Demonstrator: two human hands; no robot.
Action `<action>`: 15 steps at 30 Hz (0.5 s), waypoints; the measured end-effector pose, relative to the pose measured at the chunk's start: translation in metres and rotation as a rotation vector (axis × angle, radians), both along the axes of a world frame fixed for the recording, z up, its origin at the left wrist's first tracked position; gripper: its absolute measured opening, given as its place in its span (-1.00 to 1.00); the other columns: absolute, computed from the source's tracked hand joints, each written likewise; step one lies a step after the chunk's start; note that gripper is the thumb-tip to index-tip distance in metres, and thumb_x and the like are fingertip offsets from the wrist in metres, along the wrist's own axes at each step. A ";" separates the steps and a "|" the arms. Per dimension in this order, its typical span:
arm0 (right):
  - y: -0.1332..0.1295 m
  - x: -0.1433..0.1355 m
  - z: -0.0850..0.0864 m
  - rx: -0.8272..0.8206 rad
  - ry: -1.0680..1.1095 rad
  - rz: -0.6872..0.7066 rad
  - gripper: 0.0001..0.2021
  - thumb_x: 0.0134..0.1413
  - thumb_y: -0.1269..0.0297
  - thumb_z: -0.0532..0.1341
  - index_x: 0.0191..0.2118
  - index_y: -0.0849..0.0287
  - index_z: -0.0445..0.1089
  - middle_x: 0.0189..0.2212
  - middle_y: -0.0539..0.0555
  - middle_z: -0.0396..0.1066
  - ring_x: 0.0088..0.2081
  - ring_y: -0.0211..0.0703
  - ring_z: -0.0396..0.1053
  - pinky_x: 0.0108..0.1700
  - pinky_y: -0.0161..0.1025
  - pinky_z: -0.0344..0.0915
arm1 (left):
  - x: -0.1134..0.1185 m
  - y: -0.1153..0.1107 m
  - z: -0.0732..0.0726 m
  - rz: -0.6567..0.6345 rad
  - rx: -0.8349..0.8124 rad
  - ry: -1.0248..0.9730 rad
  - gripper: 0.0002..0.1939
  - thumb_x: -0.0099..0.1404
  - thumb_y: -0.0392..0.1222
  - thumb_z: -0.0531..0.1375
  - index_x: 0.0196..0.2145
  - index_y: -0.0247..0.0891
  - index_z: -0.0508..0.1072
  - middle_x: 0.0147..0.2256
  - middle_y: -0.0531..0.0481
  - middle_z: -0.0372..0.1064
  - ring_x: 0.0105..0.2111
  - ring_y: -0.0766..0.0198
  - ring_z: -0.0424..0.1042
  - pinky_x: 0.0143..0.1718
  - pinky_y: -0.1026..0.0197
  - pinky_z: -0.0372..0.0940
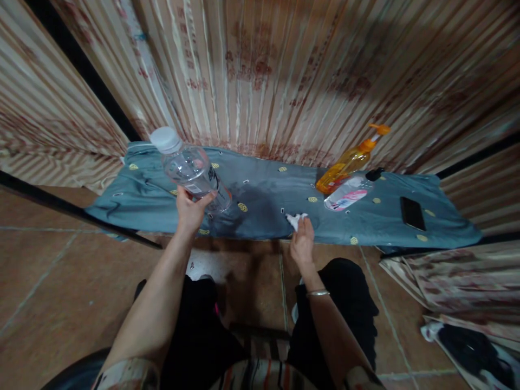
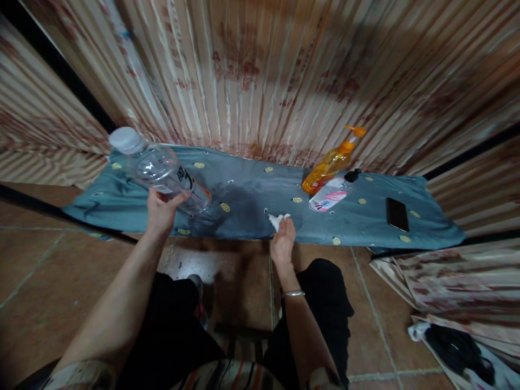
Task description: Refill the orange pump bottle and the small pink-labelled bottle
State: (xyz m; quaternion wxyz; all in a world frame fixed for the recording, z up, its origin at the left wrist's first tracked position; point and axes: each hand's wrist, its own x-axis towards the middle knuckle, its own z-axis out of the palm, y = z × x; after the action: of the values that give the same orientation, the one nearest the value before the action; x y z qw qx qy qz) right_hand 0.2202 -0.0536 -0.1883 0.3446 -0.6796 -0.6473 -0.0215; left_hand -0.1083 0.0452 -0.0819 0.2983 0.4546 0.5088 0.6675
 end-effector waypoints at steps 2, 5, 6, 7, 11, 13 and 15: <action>-0.008 -0.054 -0.010 -0.042 0.018 0.101 -0.47 0.30 0.49 -0.04 0.33 0.25 0.29 0.29 0.44 0.36 0.38 0.21 0.24 0.36 0.33 0.24 | 0.004 -0.001 0.002 -0.003 -0.003 -0.003 -0.09 -0.25 0.18 0.55 0.03 -0.20 0.39 -0.19 -0.09 0.51 -0.14 0.01 0.52 0.06 -0.11 0.42; -0.021 -0.123 -0.015 -0.145 0.058 0.346 -0.38 0.23 0.55 -0.04 0.38 0.20 0.27 0.35 0.29 0.33 0.45 0.09 0.15 0.43 0.25 0.20 | 0.008 -0.001 0.004 -0.022 -0.005 0.003 -0.08 -0.23 0.18 0.55 0.05 -0.22 0.38 -0.17 -0.10 0.52 -0.14 0.03 0.53 0.06 -0.10 0.43; -0.026 -0.136 -0.014 -0.177 0.072 0.419 -0.37 0.22 0.55 -0.04 0.38 0.18 0.29 0.36 0.27 0.32 0.46 0.06 0.13 0.44 0.23 0.20 | 0.009 -0.001 0.004 -0.028 -0.009 0.007 -0.09 -0.20 0.18 0.54 0.06 -0.21 0.38 -0.16 -0.10 0.52 -0.15 0.04 0.53 0.06 -0.10 0.43; -0.030 -0.141 -0.013 -0.202 0.082 0.475 -0.36 0.21 0.56 -0.05 0.37 0.16 0.31 0.37 0.25 0.32 0.46 0.03 0.13 0.44 0.20 0.21 | 0.009 0.000 0.004 -0.033 -0.012 0.012 -0.10 -0.18 0.18 0.54 0.06 -0.21 0.38 -0.16 -0.09 0.52 -0.15 0.05 0.53 0.06 -0.09 0.43; -0.041 -0.102 -0.005 -0.165 0.111 0.387 -0.46 0.28 0.48 -0.06 0.26 0.14 0.41 0.30 0.25 0.39 0.38 0.02 0.28 0.35 0.16 0.35 | 0.010 0.000 -0.001 -0.048 -0.015 0.043 -0.15 -0.16 0.17 0.53 0.03 -0.21 0.38 -0.16 -0.08 0.51 -0.13 0.03 0.53 0.07 -0.10 0.42; -0.045 -0.061 -0.002 -0.092 0.150 0.188 -0.53 0.35 0.36 -0.06 0.21 0.19 0.43 0.23 0.31 0.45 0.30 0.08 0.38 0.27 0.18 0.41 | 0.012 -0.001 -0.003 -0.058 -0.023 0.050 -0.17 -0.17 0.16 0.53 -0.01 -0.22 0.39 -0.18 -0.08 0.50 -0.14 0.02 0.53 0.07 -0.12 0.42; -0.051 -0.021 -0.002 -0.078 0.195 -0.024 -0.54 0.40 0.22 -0.07 0.14 0.23 0.46 0.03 0.35 0.56 0.08 0.12 0.53 0.07 0.10 0.51 | 0.014 -0.002 -0.003 -0.071 -0.030 0.048 -0.18 -0.18 0.15 0.54 -0.03 -0.23 0.39 -0.19 -0.09 0.50 -0.16 0.01 0.53 0.04 -0.12 0.43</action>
State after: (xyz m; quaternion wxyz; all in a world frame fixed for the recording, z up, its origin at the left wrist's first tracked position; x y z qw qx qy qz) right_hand 0.1993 -0.1045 -0.1904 0.3789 -0.6990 -0.6029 0.0660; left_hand -0.0947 0.0427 -0.0851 0.3162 0.4837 0.5095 0.6376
